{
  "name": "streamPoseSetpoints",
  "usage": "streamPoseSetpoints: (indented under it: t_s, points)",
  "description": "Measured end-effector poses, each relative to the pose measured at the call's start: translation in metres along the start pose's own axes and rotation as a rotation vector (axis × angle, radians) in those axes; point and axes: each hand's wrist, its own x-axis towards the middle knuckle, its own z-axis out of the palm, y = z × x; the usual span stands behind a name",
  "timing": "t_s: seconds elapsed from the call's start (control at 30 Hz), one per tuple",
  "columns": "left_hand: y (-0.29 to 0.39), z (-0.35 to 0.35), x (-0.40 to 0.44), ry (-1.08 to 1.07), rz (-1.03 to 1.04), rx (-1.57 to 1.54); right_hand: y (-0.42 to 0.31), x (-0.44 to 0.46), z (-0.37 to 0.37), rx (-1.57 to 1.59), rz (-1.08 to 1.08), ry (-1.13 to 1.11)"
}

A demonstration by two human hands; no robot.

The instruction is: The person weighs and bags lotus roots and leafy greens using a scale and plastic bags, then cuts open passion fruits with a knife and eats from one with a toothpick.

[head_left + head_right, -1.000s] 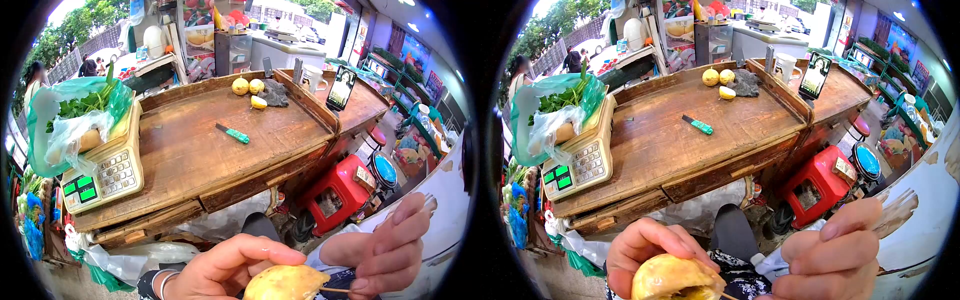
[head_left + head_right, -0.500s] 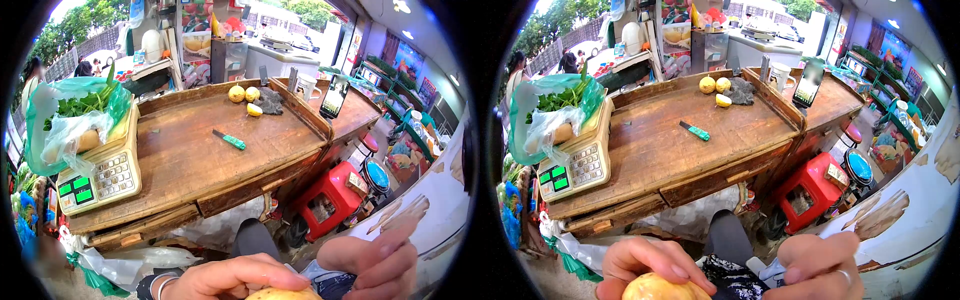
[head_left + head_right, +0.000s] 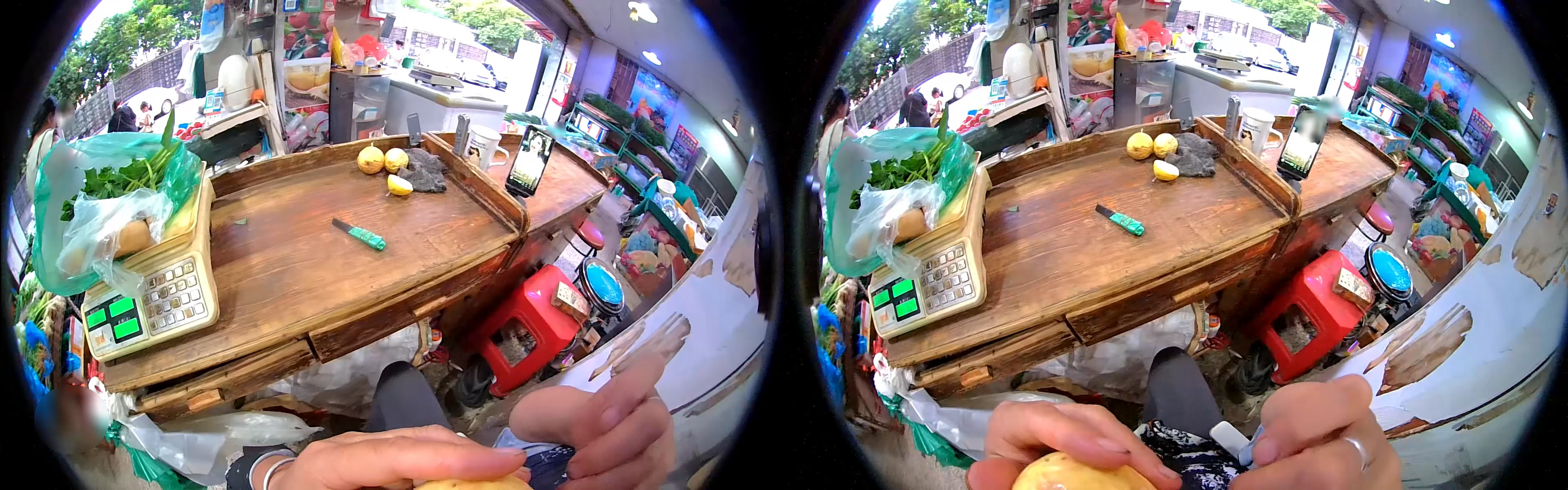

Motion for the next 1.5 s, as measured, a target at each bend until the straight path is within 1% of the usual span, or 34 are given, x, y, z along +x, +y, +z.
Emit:
streamPoseSetpoints:
  t_s: [0.1, 0.13, 0.17, 0.2, 0.23, 0.27, 0.37, 0.4, 0.43, 0.47, 0.53, 0.57, 0.6, 0.63, 0.67, 0.73, 0.83, 0.9, 0.93, 0.97, 1.03, 1.07, 1.1, 1.17, 1.2, 1.23, 1.27, 1.3, 1.33, 1.4, 1.43, 1.5]
  points:
    - [0.003, 0.016, 0.006, 0.066, 0.031, -0.042, 0.003, -0.003, 0.006, 0.023, -0.015, 0.144]
    - [0.004, 0.022, 0.006, 0.085, 0.045, -0.056, 0.009, -0.002, -0.004, -0.006, -0.116, 0.085]
    - [0.003, 0.026, 0.004, 0.171, 0.061, 0.038, 0.008, 0.0, -0.008, -0.009, -0.12, 0.077]
    - [0.001, 0.026, 0.003, 0.214, 0.069, 0.081, 0.005, 0.004, -0.012, 0.016, -0.085, -0.049]
    - [0.0, 0.026, 0.003, 0.257, 0.075, 0.125, 0.005, 0.006, -0.014, 0.026, -0.067, -0.115]
    - [-0.002, 0.023, 0.004, 0.232, 0.097, 0.118, 0.004, 0.007, -0.015, 0.036, -0.048, -0.181]
    - [-0.006, 0.021, 0.004, 0.21, 0.137, 0.083, 0.008, 0.008, -0.011, 0.398, 0.078, -0.155]
    - [-0.004, 0.018, 0.004, 0.212, 0.148, 0.069, 0.007, 0.011, -0.013, 0.387, 0.143, -0.225]
    - [-0.002, 0.015, 0.004, 0.213, 0.16, 0.055, 0.002, 0.006, -0.017, 0.39, 0.143, -0.227]
    - [0.01, 0.003, 0.005, 0.074, 0.057, 0.182, -0.009, 0.0, -0.02, 0.238, 0.414, -0.168]
    - [0.013, 0.002, 0.002, -0.056, -0.052, 0.305, -0.03, -0.013, -0.008, -0.26, 0.792, 0.06]
    - [0.007, 0.013, 0.001, 0.079, -0.042, 0.146, -0.039, -0.018, -0.001, -0.434, 1.008, 0.145]
    - [0.006, 0.015, 0.001, 0.145, -0.039, 0.064, -0.033, -0.025, -0.004, -0.385, 0.797, 0.197]
    - [0.005, 0.017, 0.001, 0.211, -0.031, -0.017, -0.029, -0.028, -0.007, -0.361, 0.69, 0.224]
    - [0.007, 0.015, 0.001, 0.188, -0.084, 0.017, -0.025, -0.03, -0.01, -0.338, 0.583, 0.245]
    - [0.005, 0.013, 0.0, 0.169, -0.141, 0.05, -0.02, -0.03, -0.014, -0.242, 0.462, 0.229]
    - [-0.004, 0.01, -0.001, 0.148, -0.088, -0.103, -0.012, -0.03, -0.017, -0.094, 0.293, 0.207]
    - [-0.004, 0.008, 0.001, 0.123, -0.071, -0.078, -0.005, -0.03, -0.015, -0.039, 0.251, 0.203]
    - [-0.006, 0.007, 0.002, 0.118, -0.067, -0.069, 0.001, -0.029, -0.013, -0.01, 0.175, 0.186]
    - [-0.013, 0.002, 0.002, 0.095, 0.003, -0.069, 0.007, -0.028, -0.01, 0.018, 0.097, 0.171]
    - [-0.005, -0.002, 0.007, 0.071, 0.077, -0.066, 0.019, -0.025, -0.004, 0.073, -0.071, 0.14]
    - [0.016, -0.004, 0.016, 0.25, -0.245, -0.09, 0.02, -0.023, -0.005, 0.089, -0.114, 0.133]
    - [0.016, -0.003, 0.015, 0.295, -0.288, 0.05, 0.02, -0.022, -0.005, 0.104, -0.157, 0.124]
    - [0.015, 0.0, 0.014, 0.371, -0.398, 0.324, 0.014, -0.015, -0.01, 0.037, 0.018, 0.026]
    - [0.012, -0.014, 0.013, 0.215, -0.442, 0.002, 0.005, -0.019, -0.012, 0.043, 0.018, 0.029]
    - [0.012, -0.023, 0.013, 0.052, -0.478, -0.322, -0.011, -0.027, -0.015, -0.098, 0.257, 0.043]
    - [0.017, -0.018, 0.014, 0.081, -0.538, -0.162, -0.012, -0.029, -0.015, -0.175, 0.38, 0.052]
    - [0.017, -0.016, 0.013, 0.081, -0.543, -0.165, -0.013, -0.03, -0.014, -0.248, 0.504, 0.053]
    - [0.014, -0.014, 0.011, 0.103, -0.473, -0.086, 0.0, -0.03, -0.01, -0.199, 0.334, 0.144]
    - [0.003, -0.021, 0.003, 0.133, -0.413, -0.192, 0.008, -0.031, -0.008, -0.153, 0.16, 0.237]
    - [-0.003, -0.025, 0.0, 0.145, -0.383, -0.245, 0.009, -0.033, -0.01, -0.135, 0.174, 0.236]
    - [-0.005, -0.028, -0.001, 0.081, -0.355, -0.183, 0.008, -0.041, -0.016, -0.091, 0.211, 0.23]
